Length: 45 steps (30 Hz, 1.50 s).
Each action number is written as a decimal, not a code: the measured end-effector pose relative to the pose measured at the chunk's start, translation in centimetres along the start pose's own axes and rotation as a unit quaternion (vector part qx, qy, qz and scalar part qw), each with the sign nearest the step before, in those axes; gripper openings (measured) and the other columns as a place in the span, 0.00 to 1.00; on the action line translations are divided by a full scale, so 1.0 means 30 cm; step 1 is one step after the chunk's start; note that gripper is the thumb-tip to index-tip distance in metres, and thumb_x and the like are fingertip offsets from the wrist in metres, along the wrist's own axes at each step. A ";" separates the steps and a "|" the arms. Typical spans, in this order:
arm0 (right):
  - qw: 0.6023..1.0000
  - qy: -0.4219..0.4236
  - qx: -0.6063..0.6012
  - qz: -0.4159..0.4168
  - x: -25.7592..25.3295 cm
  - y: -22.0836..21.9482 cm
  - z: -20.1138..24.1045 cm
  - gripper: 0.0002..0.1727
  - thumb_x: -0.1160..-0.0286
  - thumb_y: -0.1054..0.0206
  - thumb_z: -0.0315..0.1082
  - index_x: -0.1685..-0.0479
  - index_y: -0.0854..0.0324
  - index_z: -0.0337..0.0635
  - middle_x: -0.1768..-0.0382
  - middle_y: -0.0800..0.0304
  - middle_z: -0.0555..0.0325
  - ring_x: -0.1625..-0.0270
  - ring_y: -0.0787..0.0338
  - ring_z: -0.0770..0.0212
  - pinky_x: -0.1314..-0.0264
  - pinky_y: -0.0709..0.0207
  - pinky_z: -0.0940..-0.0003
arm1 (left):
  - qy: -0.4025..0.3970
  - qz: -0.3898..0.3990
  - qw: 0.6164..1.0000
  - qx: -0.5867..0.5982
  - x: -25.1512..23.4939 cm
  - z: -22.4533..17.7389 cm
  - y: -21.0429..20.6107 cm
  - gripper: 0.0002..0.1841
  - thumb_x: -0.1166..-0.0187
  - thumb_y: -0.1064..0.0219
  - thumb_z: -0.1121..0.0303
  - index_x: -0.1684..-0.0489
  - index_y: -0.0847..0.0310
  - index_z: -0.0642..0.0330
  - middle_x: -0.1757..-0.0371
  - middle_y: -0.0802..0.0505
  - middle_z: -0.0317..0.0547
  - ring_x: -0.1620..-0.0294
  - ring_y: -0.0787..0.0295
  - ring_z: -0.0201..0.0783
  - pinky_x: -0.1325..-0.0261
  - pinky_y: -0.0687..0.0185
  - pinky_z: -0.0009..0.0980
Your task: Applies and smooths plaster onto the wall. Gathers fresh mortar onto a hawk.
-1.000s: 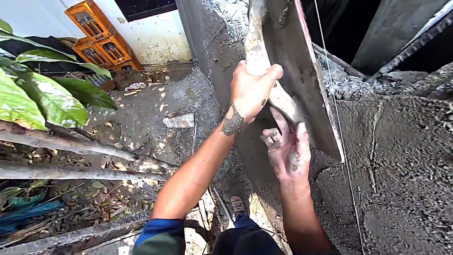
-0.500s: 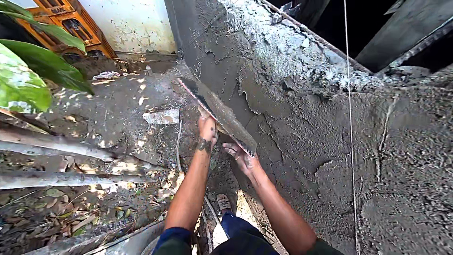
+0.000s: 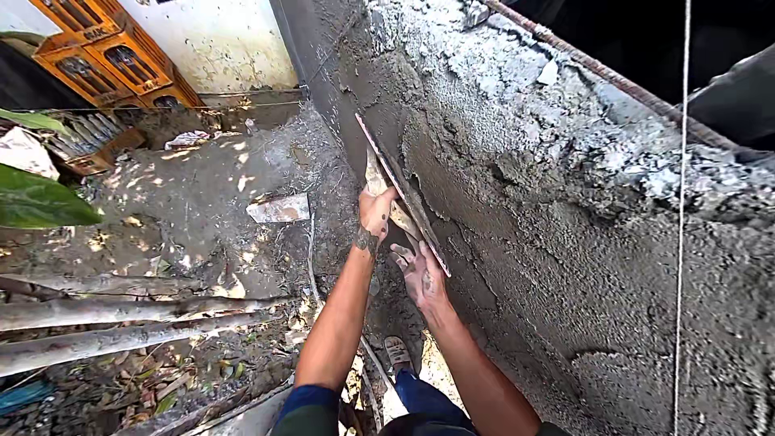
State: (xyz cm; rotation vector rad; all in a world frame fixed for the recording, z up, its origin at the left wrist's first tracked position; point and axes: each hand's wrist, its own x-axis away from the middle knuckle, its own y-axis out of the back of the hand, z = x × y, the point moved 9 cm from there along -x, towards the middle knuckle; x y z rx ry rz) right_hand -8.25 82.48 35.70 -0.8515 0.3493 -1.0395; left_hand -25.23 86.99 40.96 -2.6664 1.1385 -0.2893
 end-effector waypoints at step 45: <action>0.969 0.074 -0.039 0.233 0.558 -0.001 0.288 0.20 0.28 0.26 0.47 0.37 0.10 0.52 0.43 0.05 0.62 0.40 0.07 0.65 0.31 0.15 0.64 | -0.237 0.056 0.965 -0.096 0.859 -0.391 -0.064 0.32 0.39 0.23 0.76 0.30 0.28 0.61 0.53 0.09 0.38 0.55 0.10 0.26 0.54 0.09 0.28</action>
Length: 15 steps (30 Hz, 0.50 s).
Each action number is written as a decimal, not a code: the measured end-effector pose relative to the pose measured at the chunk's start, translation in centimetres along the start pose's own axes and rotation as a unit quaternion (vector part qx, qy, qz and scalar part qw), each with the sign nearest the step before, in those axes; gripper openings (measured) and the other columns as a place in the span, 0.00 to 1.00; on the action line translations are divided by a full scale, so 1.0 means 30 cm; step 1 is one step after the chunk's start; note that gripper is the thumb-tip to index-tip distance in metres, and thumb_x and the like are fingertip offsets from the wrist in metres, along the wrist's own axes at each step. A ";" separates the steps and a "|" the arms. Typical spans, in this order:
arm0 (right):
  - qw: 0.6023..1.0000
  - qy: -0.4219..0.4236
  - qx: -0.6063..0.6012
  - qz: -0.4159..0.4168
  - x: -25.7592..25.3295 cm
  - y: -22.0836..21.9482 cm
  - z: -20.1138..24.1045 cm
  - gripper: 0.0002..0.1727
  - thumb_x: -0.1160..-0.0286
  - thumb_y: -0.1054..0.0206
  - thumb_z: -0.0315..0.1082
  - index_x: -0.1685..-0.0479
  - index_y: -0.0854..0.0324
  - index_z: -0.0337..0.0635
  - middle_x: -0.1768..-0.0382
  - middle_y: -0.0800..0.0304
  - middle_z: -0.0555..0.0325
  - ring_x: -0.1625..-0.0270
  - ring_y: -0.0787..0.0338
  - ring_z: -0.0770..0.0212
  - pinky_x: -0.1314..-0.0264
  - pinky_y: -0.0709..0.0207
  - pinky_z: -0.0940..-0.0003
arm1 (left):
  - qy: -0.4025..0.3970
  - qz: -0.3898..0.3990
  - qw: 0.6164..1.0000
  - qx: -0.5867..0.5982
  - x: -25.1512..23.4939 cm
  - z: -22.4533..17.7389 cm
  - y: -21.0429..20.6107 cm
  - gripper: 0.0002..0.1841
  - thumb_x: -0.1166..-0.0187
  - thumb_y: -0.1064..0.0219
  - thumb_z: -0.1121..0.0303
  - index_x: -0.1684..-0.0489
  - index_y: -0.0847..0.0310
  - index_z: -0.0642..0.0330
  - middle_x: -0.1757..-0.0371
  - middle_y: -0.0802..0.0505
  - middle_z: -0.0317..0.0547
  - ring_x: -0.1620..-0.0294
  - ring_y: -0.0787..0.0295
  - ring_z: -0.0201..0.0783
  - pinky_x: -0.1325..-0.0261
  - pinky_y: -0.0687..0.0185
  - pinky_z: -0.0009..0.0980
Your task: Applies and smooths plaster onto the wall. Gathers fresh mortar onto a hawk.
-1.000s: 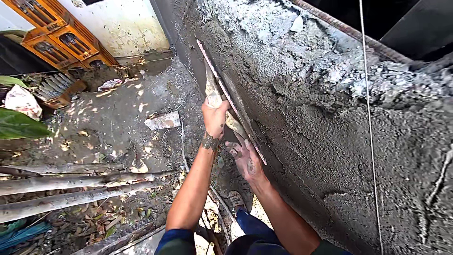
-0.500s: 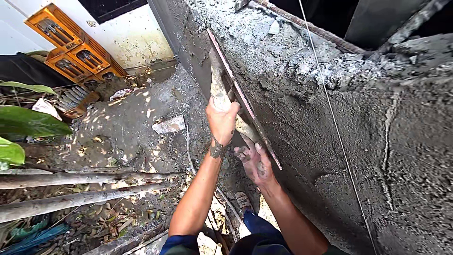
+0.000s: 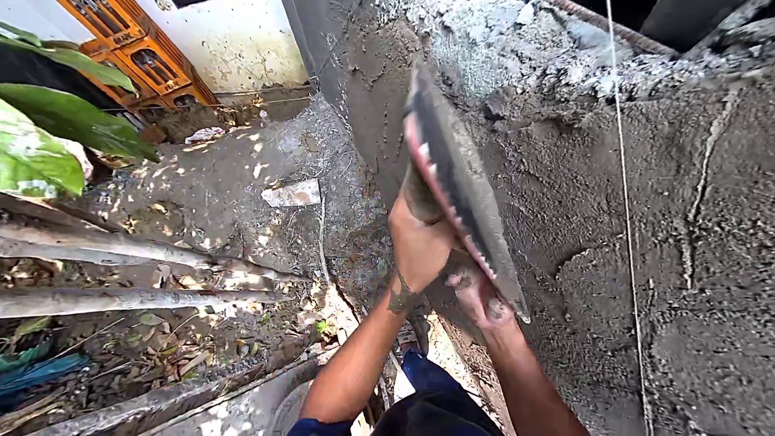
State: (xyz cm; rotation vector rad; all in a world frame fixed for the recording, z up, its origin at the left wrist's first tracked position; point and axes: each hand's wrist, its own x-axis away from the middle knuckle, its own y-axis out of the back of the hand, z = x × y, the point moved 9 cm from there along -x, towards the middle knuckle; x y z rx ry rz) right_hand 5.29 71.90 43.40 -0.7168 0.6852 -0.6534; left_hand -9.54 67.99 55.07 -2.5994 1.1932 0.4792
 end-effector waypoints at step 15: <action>0.962 -0.106 0.001 -0.251 -0.138 0.454 -0.456 0.20 0.09 0.49 0.37 0.33 0.27 0.28 0.42 0.10 0.35 0.40 0.08 0.42 0.36 0.13 0.50 | 0.287 -0.036 0.951 0.106 -0.226 0.878 0.079 0.15 0.11 0.46 0.70 0.32 0.24 0.56 0.46 0.10 0.41 0.48 0.13 0.31 0.45 0.15 0.35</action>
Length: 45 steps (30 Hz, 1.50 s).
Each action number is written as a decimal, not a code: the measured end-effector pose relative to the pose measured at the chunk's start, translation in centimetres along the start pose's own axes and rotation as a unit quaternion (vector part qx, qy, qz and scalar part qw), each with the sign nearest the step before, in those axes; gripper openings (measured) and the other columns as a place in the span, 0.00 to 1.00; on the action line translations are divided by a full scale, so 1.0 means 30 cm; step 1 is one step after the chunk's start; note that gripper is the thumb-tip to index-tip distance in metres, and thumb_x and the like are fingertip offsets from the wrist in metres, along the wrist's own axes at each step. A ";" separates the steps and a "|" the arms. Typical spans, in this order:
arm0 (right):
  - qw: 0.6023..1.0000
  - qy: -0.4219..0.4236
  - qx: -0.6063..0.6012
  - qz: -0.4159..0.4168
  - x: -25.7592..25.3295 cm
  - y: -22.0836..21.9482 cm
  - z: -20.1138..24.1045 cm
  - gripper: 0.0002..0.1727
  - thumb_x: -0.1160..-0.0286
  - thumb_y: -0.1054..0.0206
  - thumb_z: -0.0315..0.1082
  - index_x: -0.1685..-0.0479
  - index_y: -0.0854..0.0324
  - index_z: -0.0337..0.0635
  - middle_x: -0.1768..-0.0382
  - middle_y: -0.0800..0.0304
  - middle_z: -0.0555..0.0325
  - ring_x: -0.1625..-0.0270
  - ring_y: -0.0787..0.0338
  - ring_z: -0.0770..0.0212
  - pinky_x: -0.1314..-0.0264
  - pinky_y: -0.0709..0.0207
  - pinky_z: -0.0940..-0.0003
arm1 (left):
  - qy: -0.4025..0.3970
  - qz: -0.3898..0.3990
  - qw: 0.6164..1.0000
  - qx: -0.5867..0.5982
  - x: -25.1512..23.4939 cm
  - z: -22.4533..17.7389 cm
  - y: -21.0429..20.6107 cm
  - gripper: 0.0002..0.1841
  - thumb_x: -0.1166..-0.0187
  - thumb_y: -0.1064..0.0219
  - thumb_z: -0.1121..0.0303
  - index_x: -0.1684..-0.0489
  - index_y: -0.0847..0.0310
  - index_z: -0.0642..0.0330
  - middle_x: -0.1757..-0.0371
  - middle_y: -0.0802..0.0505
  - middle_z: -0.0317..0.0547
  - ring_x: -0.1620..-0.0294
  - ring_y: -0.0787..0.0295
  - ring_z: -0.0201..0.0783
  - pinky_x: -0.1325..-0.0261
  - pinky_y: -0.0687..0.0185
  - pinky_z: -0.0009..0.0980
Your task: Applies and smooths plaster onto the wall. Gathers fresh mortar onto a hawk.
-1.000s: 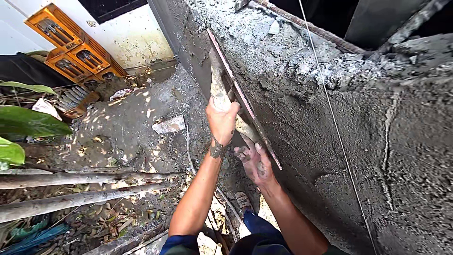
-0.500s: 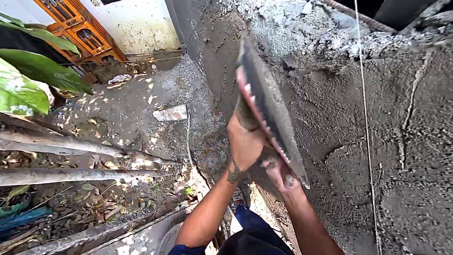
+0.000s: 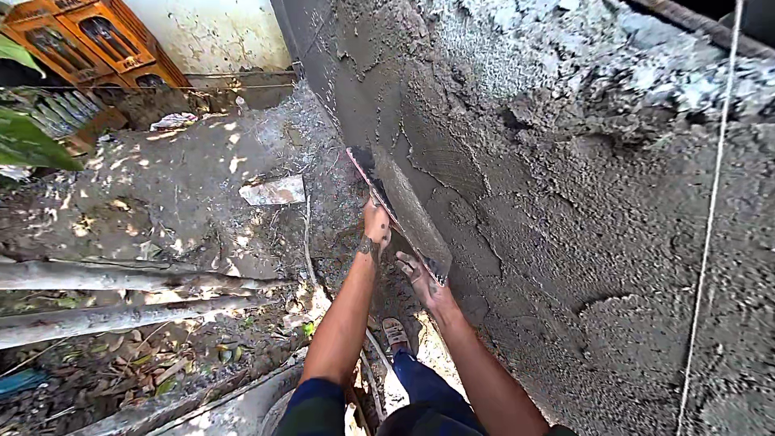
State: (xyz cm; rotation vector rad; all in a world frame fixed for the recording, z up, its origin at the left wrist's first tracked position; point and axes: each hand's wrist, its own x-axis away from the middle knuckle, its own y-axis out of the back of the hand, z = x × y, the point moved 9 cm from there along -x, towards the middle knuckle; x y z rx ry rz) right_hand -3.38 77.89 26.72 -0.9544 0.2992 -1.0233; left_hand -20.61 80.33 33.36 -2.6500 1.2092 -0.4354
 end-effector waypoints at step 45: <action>0.994 0.059 -0.042 -0.086 -0.014 -0.223 0.242 0.21 0.07 0.51 0.37 0.29 0.26 0.30 0.39 0.11 0.35 0.41 0.07 0.45 0.35 0.13 0.54 | -0.066 -0.019 0.996 -0.065 -0.114 -0.257 -0.194 0.10 0.36 0.32 0.79 0.58 0.22 0.64 0.71 0.11 0.46 0.74 0.11 0.38 0.69 0.10 0.36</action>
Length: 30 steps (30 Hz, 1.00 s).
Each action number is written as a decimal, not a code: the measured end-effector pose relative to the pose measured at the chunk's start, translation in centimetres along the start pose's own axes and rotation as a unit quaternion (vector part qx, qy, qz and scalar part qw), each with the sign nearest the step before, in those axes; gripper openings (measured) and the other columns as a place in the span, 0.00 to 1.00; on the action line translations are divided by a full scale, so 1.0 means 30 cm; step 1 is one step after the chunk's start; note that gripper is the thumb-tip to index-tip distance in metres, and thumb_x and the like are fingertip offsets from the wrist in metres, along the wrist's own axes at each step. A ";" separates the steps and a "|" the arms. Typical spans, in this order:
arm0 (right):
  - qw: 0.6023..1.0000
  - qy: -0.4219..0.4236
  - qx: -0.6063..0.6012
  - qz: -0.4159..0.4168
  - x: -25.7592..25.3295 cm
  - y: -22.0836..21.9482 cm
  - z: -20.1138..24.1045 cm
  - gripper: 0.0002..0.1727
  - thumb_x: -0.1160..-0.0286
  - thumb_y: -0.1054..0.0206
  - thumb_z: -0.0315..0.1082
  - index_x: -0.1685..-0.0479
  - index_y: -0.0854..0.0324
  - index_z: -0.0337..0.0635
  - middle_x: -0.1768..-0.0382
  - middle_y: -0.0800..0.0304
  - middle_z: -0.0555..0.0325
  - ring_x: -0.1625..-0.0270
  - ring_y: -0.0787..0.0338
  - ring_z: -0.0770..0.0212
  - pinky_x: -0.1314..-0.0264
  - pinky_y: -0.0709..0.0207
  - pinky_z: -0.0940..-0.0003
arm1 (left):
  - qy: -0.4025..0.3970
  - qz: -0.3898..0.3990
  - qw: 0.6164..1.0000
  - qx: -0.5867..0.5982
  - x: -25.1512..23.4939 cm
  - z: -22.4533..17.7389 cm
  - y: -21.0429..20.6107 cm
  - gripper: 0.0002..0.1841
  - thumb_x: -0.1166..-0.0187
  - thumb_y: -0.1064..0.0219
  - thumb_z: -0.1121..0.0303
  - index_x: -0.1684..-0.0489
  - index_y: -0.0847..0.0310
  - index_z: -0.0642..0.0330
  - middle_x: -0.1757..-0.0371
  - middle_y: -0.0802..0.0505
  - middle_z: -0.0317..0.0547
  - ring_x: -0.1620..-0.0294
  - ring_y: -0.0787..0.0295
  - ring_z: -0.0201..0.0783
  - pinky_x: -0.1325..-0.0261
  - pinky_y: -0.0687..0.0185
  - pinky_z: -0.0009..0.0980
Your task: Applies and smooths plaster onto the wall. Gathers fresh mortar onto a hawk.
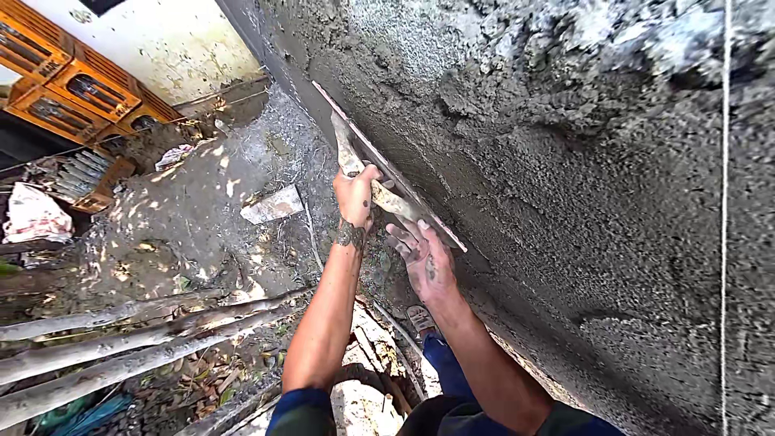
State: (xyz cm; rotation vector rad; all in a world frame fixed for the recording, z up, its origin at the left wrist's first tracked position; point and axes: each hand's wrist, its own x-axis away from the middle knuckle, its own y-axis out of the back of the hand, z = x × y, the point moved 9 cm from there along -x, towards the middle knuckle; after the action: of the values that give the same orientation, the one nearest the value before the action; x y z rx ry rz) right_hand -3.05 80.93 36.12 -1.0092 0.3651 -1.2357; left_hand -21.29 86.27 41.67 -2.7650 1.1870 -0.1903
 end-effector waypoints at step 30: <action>0.941 -0.151 0.270 0.138 0.120 0.285 -0.310 0.28 0.10 0.49 0.44 0.25 0.29 0.29 0.34 0.12 0.41 0.40 0.08 0.50 0.34 0.15 0.56 | 0.101 -0.135 0.984 0.056 0.303 0.326 0.405 0.21 0.20 0.33 0.71 0.28 0.25 0.52 0.55 0.09 0.42 0.67 0.15 0.31 0.70 0.18 0.31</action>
State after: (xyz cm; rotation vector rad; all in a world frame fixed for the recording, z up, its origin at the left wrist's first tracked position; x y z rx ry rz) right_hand -3.33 73.51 25.28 -0.6283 -0.0769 -0.8391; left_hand -22.11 71.99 30.63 -2.8479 0.8034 -0.5592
